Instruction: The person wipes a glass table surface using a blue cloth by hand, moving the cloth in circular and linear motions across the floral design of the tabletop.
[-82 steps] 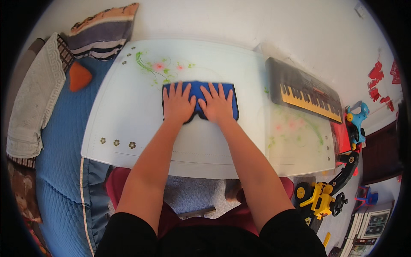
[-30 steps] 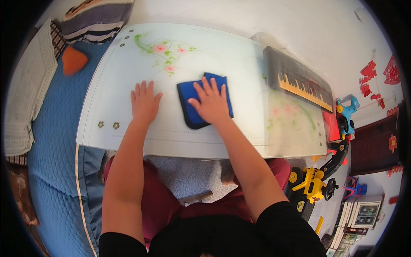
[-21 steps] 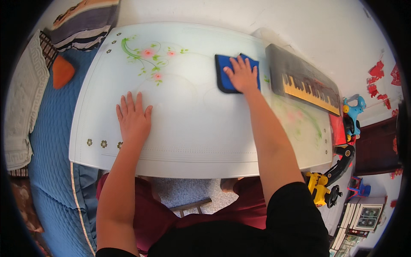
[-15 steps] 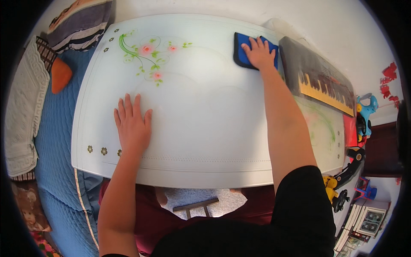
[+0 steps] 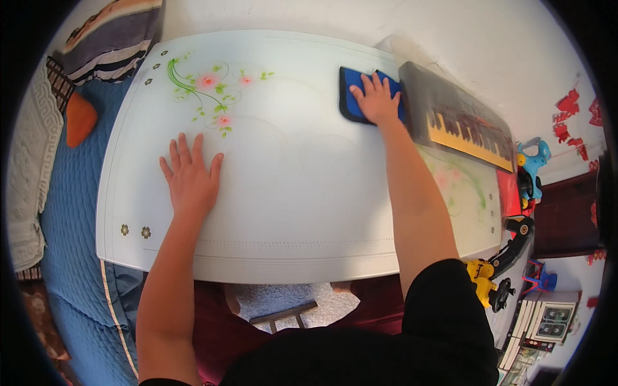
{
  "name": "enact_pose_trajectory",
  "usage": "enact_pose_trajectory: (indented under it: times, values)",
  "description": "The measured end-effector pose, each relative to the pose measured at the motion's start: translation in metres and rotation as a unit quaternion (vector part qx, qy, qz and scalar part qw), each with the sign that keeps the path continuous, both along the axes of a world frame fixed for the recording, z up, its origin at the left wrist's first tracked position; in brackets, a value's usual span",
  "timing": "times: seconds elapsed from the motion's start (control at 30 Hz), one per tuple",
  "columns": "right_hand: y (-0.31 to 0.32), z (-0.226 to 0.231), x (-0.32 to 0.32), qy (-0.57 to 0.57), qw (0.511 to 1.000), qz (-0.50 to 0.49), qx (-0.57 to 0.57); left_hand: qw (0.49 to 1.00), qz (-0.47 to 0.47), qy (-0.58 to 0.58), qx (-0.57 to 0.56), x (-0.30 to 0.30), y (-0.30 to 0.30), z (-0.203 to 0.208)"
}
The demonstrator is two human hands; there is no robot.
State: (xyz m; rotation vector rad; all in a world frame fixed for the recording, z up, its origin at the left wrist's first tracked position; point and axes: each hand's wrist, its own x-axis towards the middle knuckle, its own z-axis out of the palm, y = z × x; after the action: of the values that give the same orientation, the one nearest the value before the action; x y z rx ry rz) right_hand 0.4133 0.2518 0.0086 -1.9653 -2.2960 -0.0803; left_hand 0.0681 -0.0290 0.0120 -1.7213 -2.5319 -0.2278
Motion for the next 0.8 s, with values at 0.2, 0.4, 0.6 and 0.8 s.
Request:
enact_pose_trajectory:
  times: [0.2, 0.4, 0.6, 0.8]
  values:
    - [-0.107, -0.007, 0.001, -0.004, 1.000, 0.019, 0.023, 1.000, -0.003, -0.016, 0.024, -0.002, 0.006, -0.007]
    - [-0.249, -0.009, -0.006, 0.001, 0.995, 0.070, 0.068, 1.000, 0.007, -0.026, -0.011, 0.001, 0.008, -0.003]
    - [-0.357, -0.002, -0.024, 0.016, 0.988, 0.131, 0.085, 0.998, -0.028, -0.051, 0.017, -0.014, 0.008, -0.021]
    - [-0.335, -0.003, -0.045, 0.018, 0.992, 0.105, 0.074, 0.966, -0.153, -0.133, -0.162, -0.005, -0.008, 0.025]
